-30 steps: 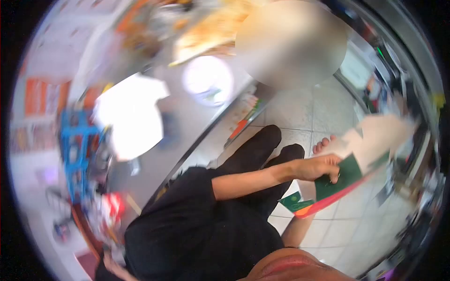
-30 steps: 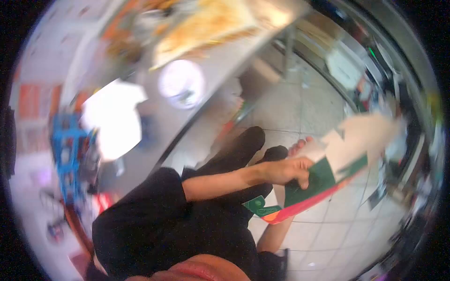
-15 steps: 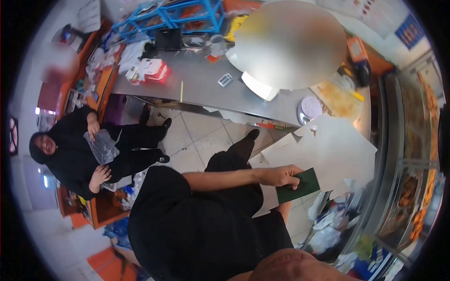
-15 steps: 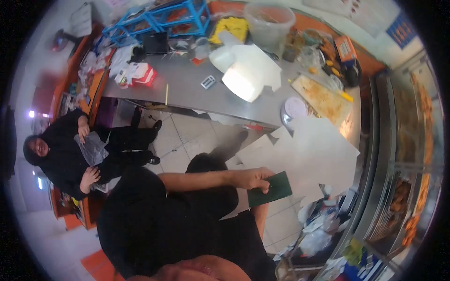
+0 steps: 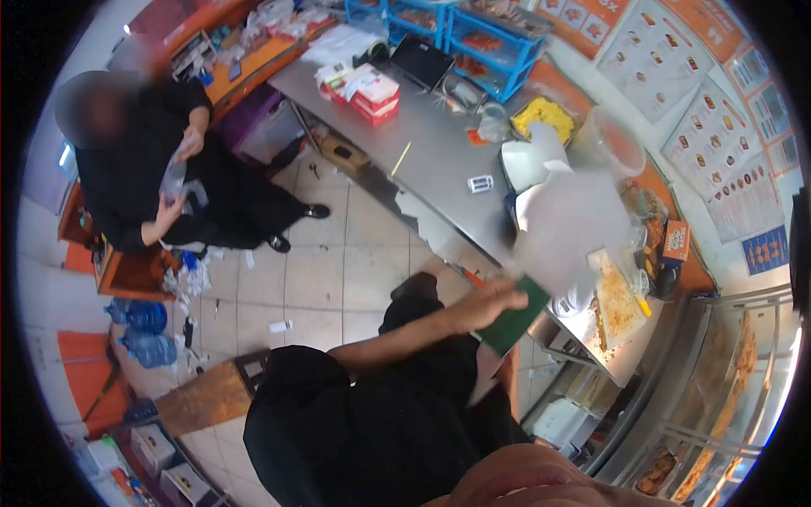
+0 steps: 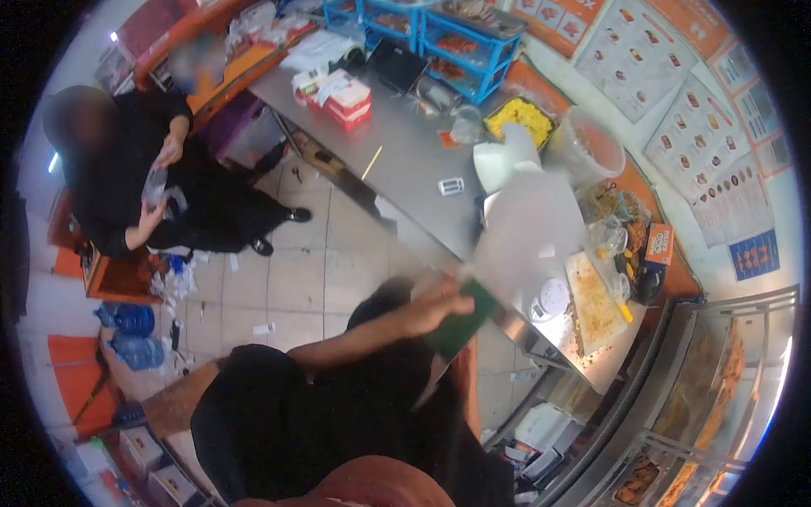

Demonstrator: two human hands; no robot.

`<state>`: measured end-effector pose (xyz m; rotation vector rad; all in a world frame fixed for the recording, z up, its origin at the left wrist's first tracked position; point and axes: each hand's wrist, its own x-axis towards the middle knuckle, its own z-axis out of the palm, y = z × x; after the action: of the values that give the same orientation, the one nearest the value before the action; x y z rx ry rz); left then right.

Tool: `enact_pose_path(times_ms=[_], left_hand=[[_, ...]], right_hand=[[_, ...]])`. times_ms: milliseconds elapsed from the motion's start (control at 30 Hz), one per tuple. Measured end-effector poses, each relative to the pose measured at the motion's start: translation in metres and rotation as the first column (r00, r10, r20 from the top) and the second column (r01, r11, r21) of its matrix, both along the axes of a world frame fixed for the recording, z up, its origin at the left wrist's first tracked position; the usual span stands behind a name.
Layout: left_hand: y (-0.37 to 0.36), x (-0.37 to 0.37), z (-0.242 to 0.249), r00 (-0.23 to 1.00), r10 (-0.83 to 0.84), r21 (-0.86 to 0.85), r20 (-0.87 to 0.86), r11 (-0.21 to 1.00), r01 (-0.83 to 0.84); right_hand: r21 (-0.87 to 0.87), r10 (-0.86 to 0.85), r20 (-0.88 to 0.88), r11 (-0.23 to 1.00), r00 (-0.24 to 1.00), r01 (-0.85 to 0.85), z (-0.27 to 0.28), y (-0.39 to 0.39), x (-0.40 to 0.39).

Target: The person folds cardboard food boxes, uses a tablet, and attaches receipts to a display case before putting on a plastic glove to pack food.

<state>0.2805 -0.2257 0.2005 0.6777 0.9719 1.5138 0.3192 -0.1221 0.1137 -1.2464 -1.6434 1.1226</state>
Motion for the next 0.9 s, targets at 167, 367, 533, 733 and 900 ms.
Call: enact_pose_path(times_ms=[167, 367, 533, 733, 900], left_hand=[[-0.021, -0.052, 0.025, 0.92, 0.364, 0.058, 0.147, 0.925, -0.375], [-0.03, -0.062, 0.028, 0.824, 0.551, 0.058, 0.131, 0.826, -0.561], [-0.038, -0.059, 0.017, 0.821, 0.562, 0.111, 0.103, 0.813, -0.571], [-0.055, -0.052, 0.006, 0.875, 0.483, 0.179, -0.017, 0.863, -0.473], [-0.069, -0.058, 0.023, 0.869, 0.493, 0.022, 0.036, 0.869, -0.494]], right_hand=[[0.223, 0.552, -0.276, 0.833, 0.787, -0.506, 0.135, -0.044, 0.037], [0.427, 0.875, 0.255, 0.28, 0.412, -0.86, 0.162, -0.051, 0.048], [0.433, 0.84, -0.102, 0.52, 0.533, -0.736, 0.13, -0.068, 0.052], [0.288, 0.493, -0.569, 0.869, 0.659, -0.402, 0.116, -0.086, 0.03], [0.484, 0.656, -0.152, 0.701, 0.739, -0.523, 0.114, -0.089, 0.042]])
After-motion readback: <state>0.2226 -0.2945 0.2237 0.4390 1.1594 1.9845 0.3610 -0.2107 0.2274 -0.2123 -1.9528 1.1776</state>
